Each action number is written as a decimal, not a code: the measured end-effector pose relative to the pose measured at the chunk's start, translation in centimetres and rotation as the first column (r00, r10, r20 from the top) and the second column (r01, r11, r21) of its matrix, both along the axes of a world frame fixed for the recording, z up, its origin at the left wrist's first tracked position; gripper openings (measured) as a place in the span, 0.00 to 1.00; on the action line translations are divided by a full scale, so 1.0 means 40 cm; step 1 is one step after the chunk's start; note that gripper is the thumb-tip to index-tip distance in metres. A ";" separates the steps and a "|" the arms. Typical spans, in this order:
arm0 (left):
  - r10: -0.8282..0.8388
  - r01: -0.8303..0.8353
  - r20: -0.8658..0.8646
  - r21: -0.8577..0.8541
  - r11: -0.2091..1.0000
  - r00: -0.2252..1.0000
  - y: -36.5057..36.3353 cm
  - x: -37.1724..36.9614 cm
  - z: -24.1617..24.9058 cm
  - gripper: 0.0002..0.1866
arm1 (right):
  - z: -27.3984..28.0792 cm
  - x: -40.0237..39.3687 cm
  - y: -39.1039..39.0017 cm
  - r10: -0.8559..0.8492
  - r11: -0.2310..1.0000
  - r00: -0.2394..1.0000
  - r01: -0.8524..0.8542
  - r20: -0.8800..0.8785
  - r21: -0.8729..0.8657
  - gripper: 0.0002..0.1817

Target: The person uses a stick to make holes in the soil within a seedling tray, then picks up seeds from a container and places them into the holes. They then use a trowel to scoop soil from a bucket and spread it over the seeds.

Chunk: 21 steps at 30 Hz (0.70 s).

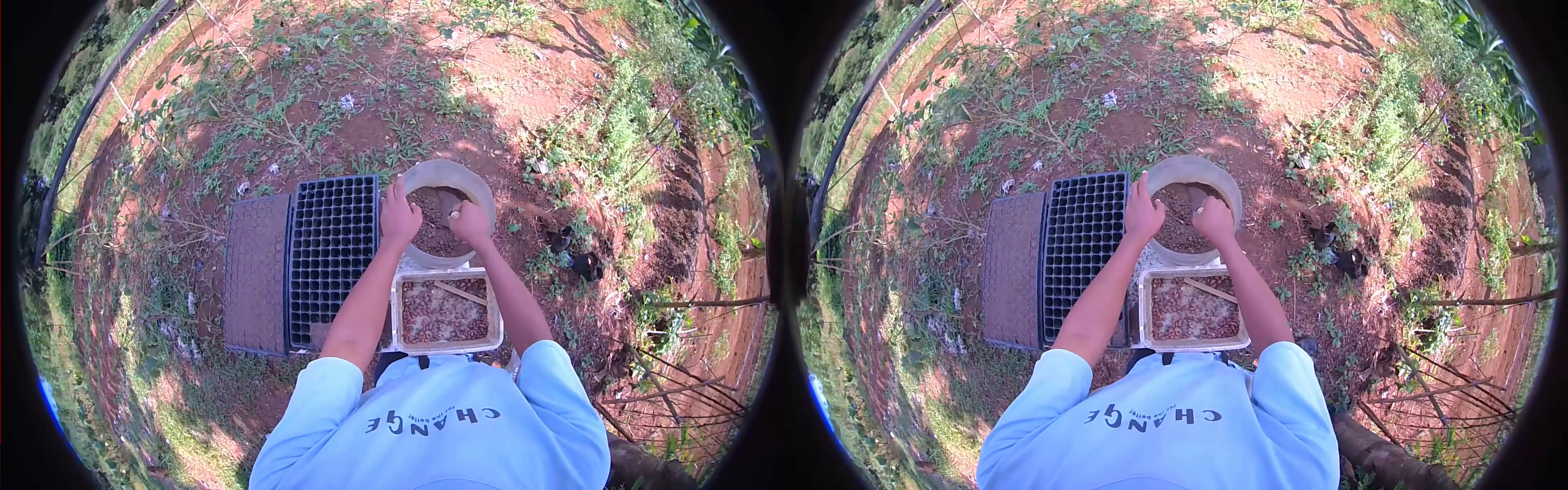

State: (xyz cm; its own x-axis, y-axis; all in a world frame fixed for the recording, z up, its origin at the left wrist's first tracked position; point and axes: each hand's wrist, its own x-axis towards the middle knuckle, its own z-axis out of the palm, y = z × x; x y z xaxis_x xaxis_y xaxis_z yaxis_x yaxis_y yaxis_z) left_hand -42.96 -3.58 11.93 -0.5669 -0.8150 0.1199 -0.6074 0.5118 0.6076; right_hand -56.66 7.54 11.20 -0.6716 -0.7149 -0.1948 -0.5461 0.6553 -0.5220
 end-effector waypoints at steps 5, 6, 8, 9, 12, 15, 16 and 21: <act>0.009 -0.009 -0.003 -0.018 1.000 1.000 0.002 0.003 0.009 0.40 | 0.048 0.010 0.007 -0.083 0.991 0.897 0.028 0.435 0.131 0.16; 0.009 -0.009 -0.004 -0.019 1.000 1.000 0.001 0.001 0.002 0.40 | 0.014 0.019 0.005 -0.001 0.991 0.981 -0.024 0.192 0.131 0.16; 0.010 -0.011 -0.014 -0.055 0.998 1.000 -0.001 0.002 -0.004 0.39 | -0.011 0.043 0.013 0.086 0.987 0.994 -0.076 -0.063 0.143 0.15; 0.012 -0.013 -0.015 -0.058 0.998 1.000 -0.001 0.002 -0.003 0.39 | -0.004 0.061 0.018 0.129 0.989 0.974 -0.112 -0.186 0.099 0.14; 0.007 -0.007 -0.002 -0.044 0.999 1.000 -0.002 0.003 -0.004 0.39 | 0.005 0.075 0.017 0.200 0.980 0.931 -0.197 -0.304 0.040 0.13; 0.008 -0.008 -0.007 -0.056 0.998 1.000 -0.006 0.001 -0.017 0.39 | 0.005 0.072 0.025 0.227 0.973 0.930 -0.230 -0.290 0.022 0.14; 0.008 -0.010 -0.022 -0.077 0.997 1.000 -0.008 0.001 -0.022 0.39 | 0.005 0.066 0.030 0.220 0.974 0.934 -0.224 -0.282 0.021 0.14; 0.015 -0.016 -0.014 -0.059 0.998 1.000 -0.005 -0.003 -0.013 0.39 | -0.062 0.001 0.018 0.050 0.997 0.998 -0.052 -0.032 -0.061 0.15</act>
